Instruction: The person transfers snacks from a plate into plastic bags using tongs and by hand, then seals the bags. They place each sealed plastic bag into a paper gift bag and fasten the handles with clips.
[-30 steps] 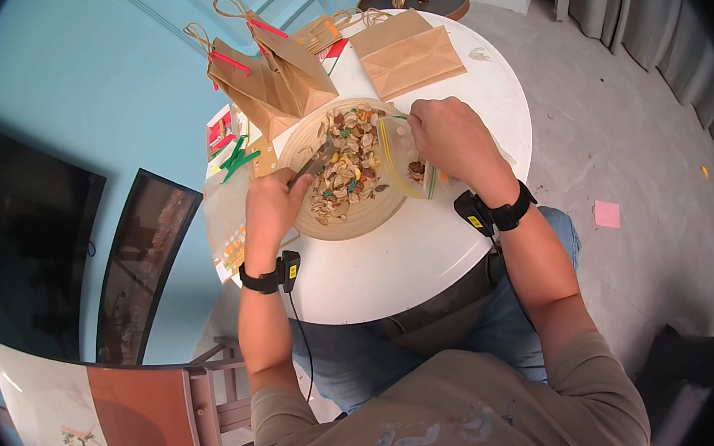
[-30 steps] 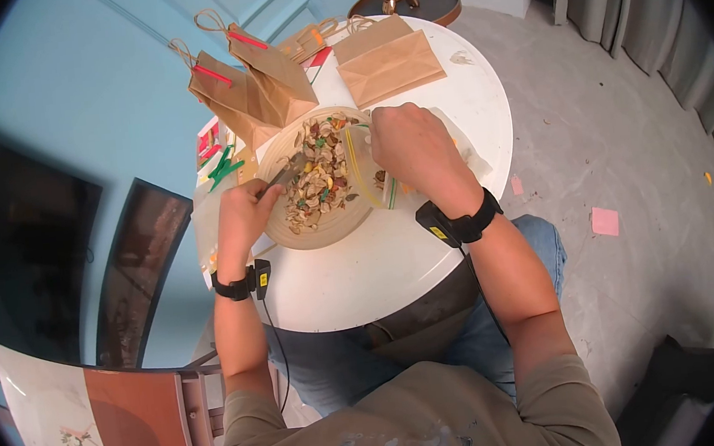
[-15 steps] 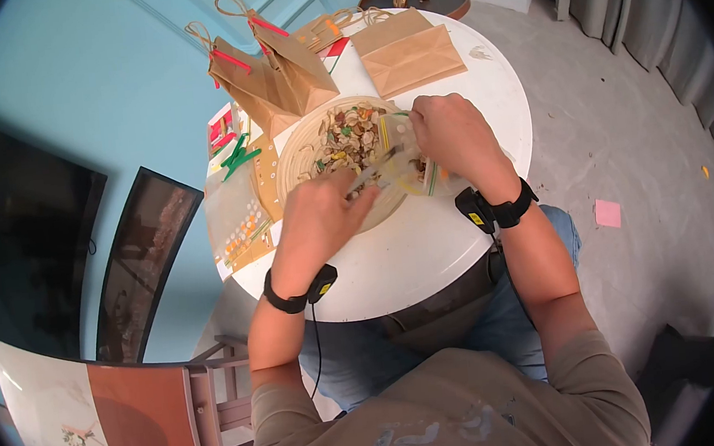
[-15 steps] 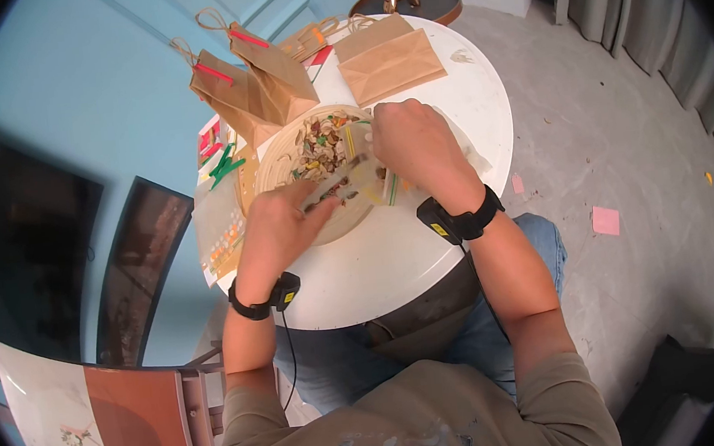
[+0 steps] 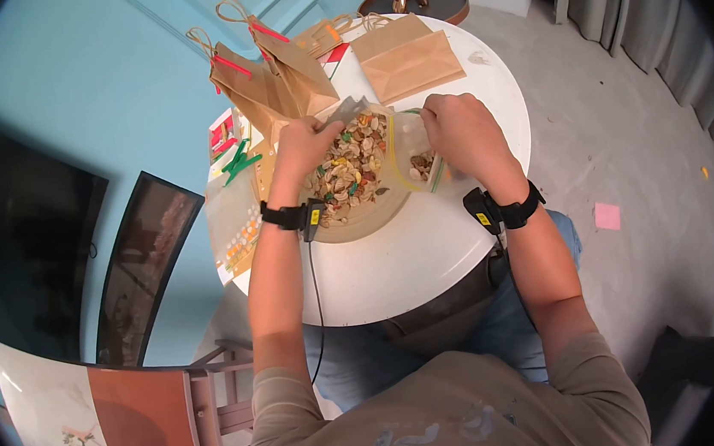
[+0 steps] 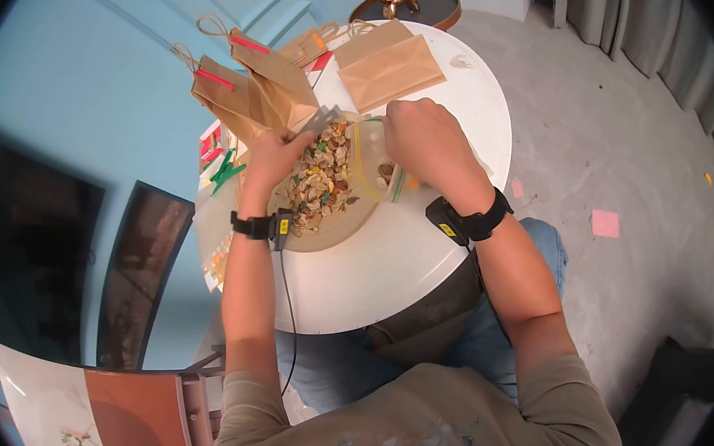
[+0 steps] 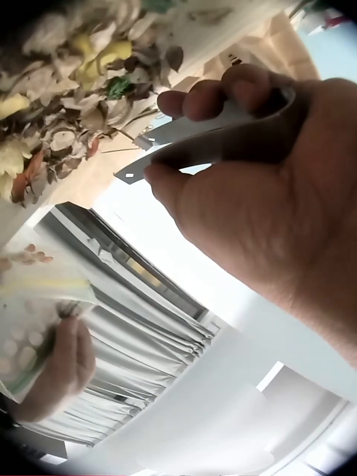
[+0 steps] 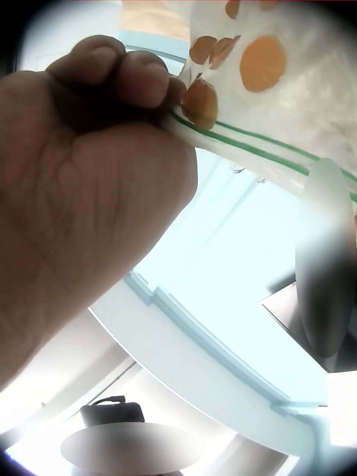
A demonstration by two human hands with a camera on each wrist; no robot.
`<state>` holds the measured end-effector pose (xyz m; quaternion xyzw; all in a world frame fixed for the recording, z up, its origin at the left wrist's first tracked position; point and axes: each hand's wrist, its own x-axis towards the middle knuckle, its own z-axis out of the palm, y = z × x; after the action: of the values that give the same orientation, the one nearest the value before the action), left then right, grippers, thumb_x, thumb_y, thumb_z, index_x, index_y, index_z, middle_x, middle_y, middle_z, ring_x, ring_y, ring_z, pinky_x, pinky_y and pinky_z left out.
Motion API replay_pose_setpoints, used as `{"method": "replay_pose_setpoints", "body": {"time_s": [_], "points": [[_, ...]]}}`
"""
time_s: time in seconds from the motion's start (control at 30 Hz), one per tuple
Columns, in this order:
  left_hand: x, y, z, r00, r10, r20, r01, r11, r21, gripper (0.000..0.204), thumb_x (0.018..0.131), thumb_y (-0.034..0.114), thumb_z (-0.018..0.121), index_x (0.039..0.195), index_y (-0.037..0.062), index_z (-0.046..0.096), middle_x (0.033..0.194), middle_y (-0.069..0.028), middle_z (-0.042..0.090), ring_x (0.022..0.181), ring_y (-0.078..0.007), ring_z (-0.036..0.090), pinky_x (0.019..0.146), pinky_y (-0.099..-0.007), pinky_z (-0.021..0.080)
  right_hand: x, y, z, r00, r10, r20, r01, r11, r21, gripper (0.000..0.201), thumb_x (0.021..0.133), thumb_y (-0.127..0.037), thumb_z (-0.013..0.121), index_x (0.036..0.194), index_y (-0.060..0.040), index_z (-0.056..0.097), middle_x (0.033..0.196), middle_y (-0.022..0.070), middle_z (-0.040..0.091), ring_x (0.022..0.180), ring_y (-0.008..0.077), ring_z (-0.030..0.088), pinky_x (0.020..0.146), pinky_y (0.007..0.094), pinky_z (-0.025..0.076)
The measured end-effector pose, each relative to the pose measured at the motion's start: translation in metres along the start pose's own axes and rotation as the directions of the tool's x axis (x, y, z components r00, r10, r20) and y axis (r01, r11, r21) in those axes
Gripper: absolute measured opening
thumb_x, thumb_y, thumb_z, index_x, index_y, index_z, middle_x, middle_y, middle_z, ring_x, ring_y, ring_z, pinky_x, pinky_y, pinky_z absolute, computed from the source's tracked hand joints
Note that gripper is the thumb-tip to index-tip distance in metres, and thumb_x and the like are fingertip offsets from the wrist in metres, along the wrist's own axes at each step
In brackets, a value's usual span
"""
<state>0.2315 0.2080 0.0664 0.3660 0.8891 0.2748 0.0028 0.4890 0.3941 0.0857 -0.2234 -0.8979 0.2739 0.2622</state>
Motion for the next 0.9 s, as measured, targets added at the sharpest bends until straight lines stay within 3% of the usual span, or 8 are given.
{"method": "replay_pose_setpoints", "body": {"time_s": [0.07, 0.17, 0.27, 0.37, 0.47, 0.6, 0.67, 0.9], "points": [[0.004, 0.008, 0.011, 0.999, 0.032, 0.029, -0.037, 0.986, 0.163, 0.055, 0.094, 0.050, 0.084, 0.094, -0.0046, 0.083, 0.079, -0.0230, 0.078, 0.074, -0.0360, 0.079, 0.074, -0.0457, 0.060, 0.001, 0.002, -0.001, 1.000, -0.007, -0.021, 0.007, 1.000, 0.000, 0.027, 0.103, -0.013, 0.065, 0.090, 0.0061, 0.079, 0.086, 0.0317, 0.074, 0.082, 0.0498, 0.075, 0.084, 0.0547, 0.061], [-0.008, 0.012, 0.007, 0.998, 0.048, 0.051, -0.063, 0.935, 0.350, 0.057, 0.092, 0.053, 0.084, 0.094, -0.0047, 0.083, 0.082, -0.0250, 0.078, 0.079, -0.0420, 0.079, 0.077, -0.0492, 0.061, 0.003, 0.005, -0.001, 1.000, -0.006, -0.013, 0.006, 1.000, -0.003, 0.028, 0.105, -0.014, 0.064, 0.091, 0.0063, 0.078, 0.086, 0.0315, 0.074, 0.082, 0.0501, 0.074, 0.085, 0.0549, 0.060], [-0.033, 0.011, -0.014, 0.997, 0.029, 0.070, -0.055, 0.913, 0.405, 0.056, 0.091, 0.051, 0.085, 0.095, -0.0048, 0.083, 0.082, -0.0261, 0.078, 0.081, -0.0431, 0.079, 0.076, -0.0489, 0.061, 0.003, 0.007, 0.001, 1.000, -0.023, -0.011, 0.023, 1.000, 0.003, 0.028, 0.105, -0.014, 0.064, 0.091, 0.0062, 0.078, 0.086, 0.0317, 0.074, 0.083, 0.0499, 0.074, 0.084, 0.0552, 0.060], [-0.053, 0.023, -0.039, 0.996, -0.054, 0.077, 0.017, 0.905, 0.424, 0.047, 0.092, 0.044, 0.085, 0.091, -0.0027, 0.082, 0.084, -0.0275, 0.078, 0.084, -0.0452, 0.078, 0.081, -0.0522, 0.063, 0.003, 0.007, 0.003, 0.999, -0.037, -0.020, 0.037, 0.999, -0.001, 0.028, 0.105, -0.013, 0.064, 0.090, 0.0061, 0.078, 0.086, 0.0320, 0.074, 0.083, 0.0496, 0.074, 0.084, 0.0554, 0.060], [-0.063, 0.024, -0.043, 0.999, -0.037, 0.038, 0.019, 0.918, 0.395, 0.045, 0.093, 0.042, 0.085, 0.091, -0.0030, 0.081, 0.085, -0.0266, 0.078, 0.083, -0.0447, 0.078, 0.080, -0.0523, 0.063, 0.001, 0.004, 0.001, 0.999, -0.036, -0.019, 0.036, 0.999, -0.003, 0.028, 0.105, -0.013, 0.064, 0.090, 0.0062, 0.078, 0.085, 0.0323, 0.073, 0.082, 0.0497, 0.075, 0.084, 0.0555, 0.060], [-0.076, 0.036, -0.028, 0.998, 0.051, 0.035, -0.059, 0.953, 0.297, 0.045, 0.093, 0.041, 0.085, 0.092, -0.0034, 0.080, 0.085, -0.0269, 0.078, 0.084, -0.0450, 0.078, 0.079, -0.0524, 0.063, 0.001, 0.002, -0.001, 0.999, -0.033, -0.010, 0.033, 0.999, -0.013, 0.028, 0.104, -0.013, 0.064, 0.090, 0.0065, 0.078, 0.086, 0.0324, 0.074, 0.083, 0.0499, 0.075, 0.085, 0.0555, 0.060], [-0.071, 0.032, -0.013, 0.993, 0.113, -0.037, -0.088, 0.907, 0.411, 0.049, 0.093, 0.047, 0.086, 0.099, -0.0016, 0.083, 0.088, -0.0275, 0.078, 0.086, -0.0448, 0.078, 0.078, -0.0506, 0.062, 0.001, 0.002, 0.000, 0.999, -0.034, -0.009, 0.034, 0.999, -0.010, 0.028, 0.104, -0.013, 0.064, 0.090, 0.0066, 0.078, 0.086, 0.0325, 0.074, 0.083, 0.0500, 0.075, 0.085, 0.0555, 0.060], [-0.040, 0.027, 0.004, 0.995, 0.098, 0.023, -0.100, 0.924, 0.369, 0.049, 0.096, 0.047, 0.083, 0.099, -0.0016, 0.083, 0.091, -0.0294, 0.078, 0.090, -0.0468, 0.078, 0.082, -0.0537, 0.061, 0.002, 0.001, 0.002, 1.000, -0.022, -0.002, 0.022, 1.000, 0.003, 0.028, 0.104, -0.013, 0.064, 0.090, 0.0069, 0.078, 0.086, 0.0326, 0.074, 0.083, 0.0502, 0.075, 0.085, 0.0557, 0.060]]}}
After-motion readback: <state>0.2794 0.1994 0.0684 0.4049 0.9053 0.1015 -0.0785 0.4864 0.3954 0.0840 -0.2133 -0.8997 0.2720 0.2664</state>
